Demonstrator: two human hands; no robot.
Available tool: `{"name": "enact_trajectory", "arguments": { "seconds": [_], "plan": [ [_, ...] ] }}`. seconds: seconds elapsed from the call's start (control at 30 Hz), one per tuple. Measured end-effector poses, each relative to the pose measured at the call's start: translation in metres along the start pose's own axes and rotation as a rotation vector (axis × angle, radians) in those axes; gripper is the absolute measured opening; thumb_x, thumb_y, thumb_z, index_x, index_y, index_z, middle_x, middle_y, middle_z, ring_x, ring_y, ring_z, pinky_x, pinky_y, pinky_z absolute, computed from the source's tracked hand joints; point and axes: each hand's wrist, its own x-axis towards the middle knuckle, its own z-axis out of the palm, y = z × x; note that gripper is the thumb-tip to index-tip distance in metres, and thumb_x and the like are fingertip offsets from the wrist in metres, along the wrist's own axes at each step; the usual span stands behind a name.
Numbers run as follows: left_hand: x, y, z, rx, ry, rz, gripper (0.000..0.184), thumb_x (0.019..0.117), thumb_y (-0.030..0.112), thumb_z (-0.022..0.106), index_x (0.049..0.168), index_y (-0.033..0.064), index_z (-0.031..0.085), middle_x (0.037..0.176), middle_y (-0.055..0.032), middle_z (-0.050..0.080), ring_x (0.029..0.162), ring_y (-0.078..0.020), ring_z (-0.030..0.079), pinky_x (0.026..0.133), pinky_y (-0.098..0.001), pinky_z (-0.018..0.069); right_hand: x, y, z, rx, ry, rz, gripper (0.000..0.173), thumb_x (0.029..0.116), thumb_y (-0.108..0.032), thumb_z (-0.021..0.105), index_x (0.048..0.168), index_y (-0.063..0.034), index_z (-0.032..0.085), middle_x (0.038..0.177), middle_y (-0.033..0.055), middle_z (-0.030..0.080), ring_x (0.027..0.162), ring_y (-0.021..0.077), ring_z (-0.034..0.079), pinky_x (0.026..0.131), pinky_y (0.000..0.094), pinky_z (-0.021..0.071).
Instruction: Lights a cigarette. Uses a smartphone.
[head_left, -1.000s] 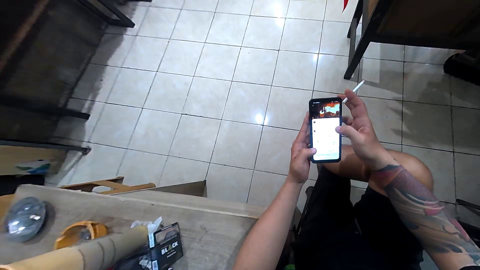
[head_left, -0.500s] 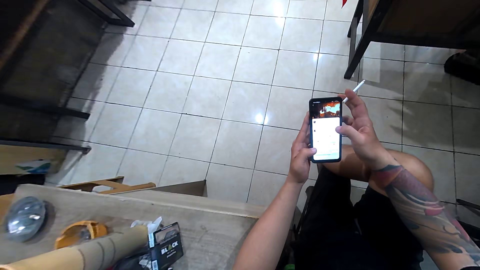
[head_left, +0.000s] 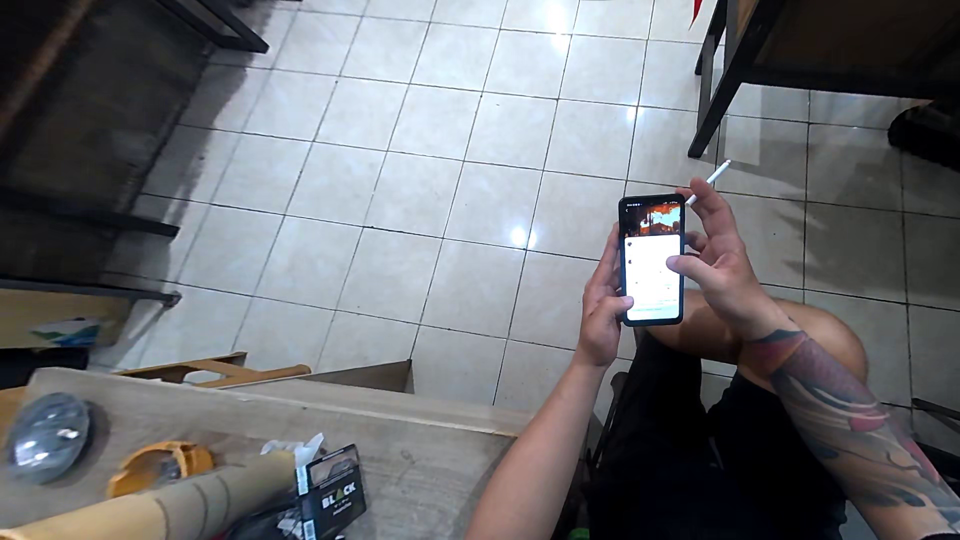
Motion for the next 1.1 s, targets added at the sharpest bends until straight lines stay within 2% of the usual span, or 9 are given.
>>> {"name": "enact_trajectory", "arguments": {
  "seconds": [0.17, 0.43, 0.53, 0.63, 0.77, 0.83, 0.97, 1.1],
  "plan": [
    [-0.0001, -0.0002, 0.0005, -0.011, 0.005, -0.009, 0.079, 0.0928, 0.021, 0.045, 0.165, 0.0298, 0.015, 0.144, -0.0127, 0.055, 0.115, -0.0219, 0.063, 0.093, -0.0446, 0.0552, 0.0001, 0.0003, -0.0003, -0.004, 0.0, -0.003, 0.093, 0.0896, 0.007, 0.06, 0.164, -0.0294, 0.018, 0.162, 0.0049, 0.033, 0.113, 0.0293, 0.067, 0.075, 0.0445, 0.0658],
    [-0.0003, -0.0002, -0.0002, -0.004, 0.002, -0.015, 0.079, 0.0932, 0.022, 0.046, 0.165, 0.031, 0.014, 0.146, -0.0119, 0.053, 0.117, -0.0218, 0.063, 0.093, -0.0448, 0.0551, -0.0002, 0.0011, -0.0008, -0.013, 0.008, 0.001, 0.092, 0.09, 0.005, 0.059, 0.164, -0.0298, 0.018, 0.164, 0.0036, 0.031, 0.116, 0.0287, 0.066, 0.077, 0.0441, 0.0653],
    [-0.0003, -0.0005, -0.0001, -0.004, 0.003, -0.01, 0.079, 0.0931, 0.023, 0.047, 0.165, 0.0299, 0.015, 0.148, -0.0123, 0.052, 0.117, -0.0219, 0.063, 0.092, -0.0446, 0.0555, -0.0007, 0.0007, -0.0009, -0.011, -0.003, 0.005, 0.093, 0.09, 0.006, 0.06, 0.164, -0.0304, 0.017, 0.163, 0.0037, 0.031, 0.113, 0.0289, 0.067, 0.075, 0.0443, 0.0657],
    [0.0002, 0.0, 0.0004, -0.006, -0.003, 0.002, 0.079, 0.0924, 0.022, 0.046, 0.165, 0.0284, 0.015, 0.151, -0.0128, 0.048, 0.12, -0.0229, 0.061, 0.094, -0.0451, 0.055, 0.0, 0.0002, -0.0001, -0.021, 0.0, -0.006, 0.102, 0.0842, 0.008, 0.069, 0.163, -0.0312, 0.018, 0.162, 0.0043, 0.033, 0.105, 0.0298, 0.069, 0.07, 0.044, 0.0659],
    [0.0, 0.0001, 0.0004, -0.009, -0.005, 0.003, 0.079, 0.0926, 0.022, 0.047, 0.165, 0.0284, 0.015, 0.151, -0.0128, 0.049, 0.12, -0.0232, 0.061, 0.094, -0.0453, 0.0548, 0.0007, -0.0001, 0.0013, -0.067, 0.012, -0.017, 0.111, 0.0769, 0.012, 0.075, 0.163, -0.0311, 0.02, 0.162, 0.0045, 0.032, 0.102, 0.0299, 0.069, 0.069, 0.0442, 0.0663],
    [0.0, -0.0003, 0.0004, -0.01, -0.01, 0.002, 0.08, 0.0926, 0.022, 0.046, 0.165, 0.0293, 0.014, 0.149, -0.0123, 0.05, 0.118, -0.0219, 0.062, 0.094, -0.0442, 0.0551, 0.0003, -0.0007, 0.0013, -0.087, 0.025, -0.008, 0.107, 0.0808, 0.012, 0.074, 0.163, -0.0309, 0.02, 0.162, 0.004, 0.033, 0.102, 0.0294, 0.07, 0.069, 0.0435, 0.0667],
    [0.0, -0.0004, 0.0012, -0.002, -0.004, -0.001, 0.08, 0.0928, 0.021, 0.045, 0.165, 0.0293, 0.013, 0.151, -0.0121, 0.048, 0.121, -0.0229, 0.061, 0.095, -0.0453, 0.0546, 0.0003, -0.0002, 0.0007, -0.117, 0.056, 0.009, 0.089, 0.0946, 0.003, 0.065, 0.163, -0.0314, 0.021, 0.162, 0.0023, 0.035, 0.104, 0.0268, 0.071, 0.071, 0.0404, 0.0667],
    [0.0004, -0.0014, 0.0006, -0.005, -0.007, 0.001, 0.08, 0.0928, 0.022, 0.047, 0.165, 0.0281, 0.014, 0.154, -0.0128, 0.045, 0.124, -0.0244, 0.059, 0.096, -0.0459, 0.0543, 0.0011, 0.0006, 0.0015, -0.122, 0.086, 0.008, 0.078, 0.1004, -0.002, 0.059, 0.163, -0.0308, 0.023, 0.162, 0.0004, 0.035, 0.104, 0.0229, 0.071, 0.073, 0.0375, 0.066]
  ]
}}
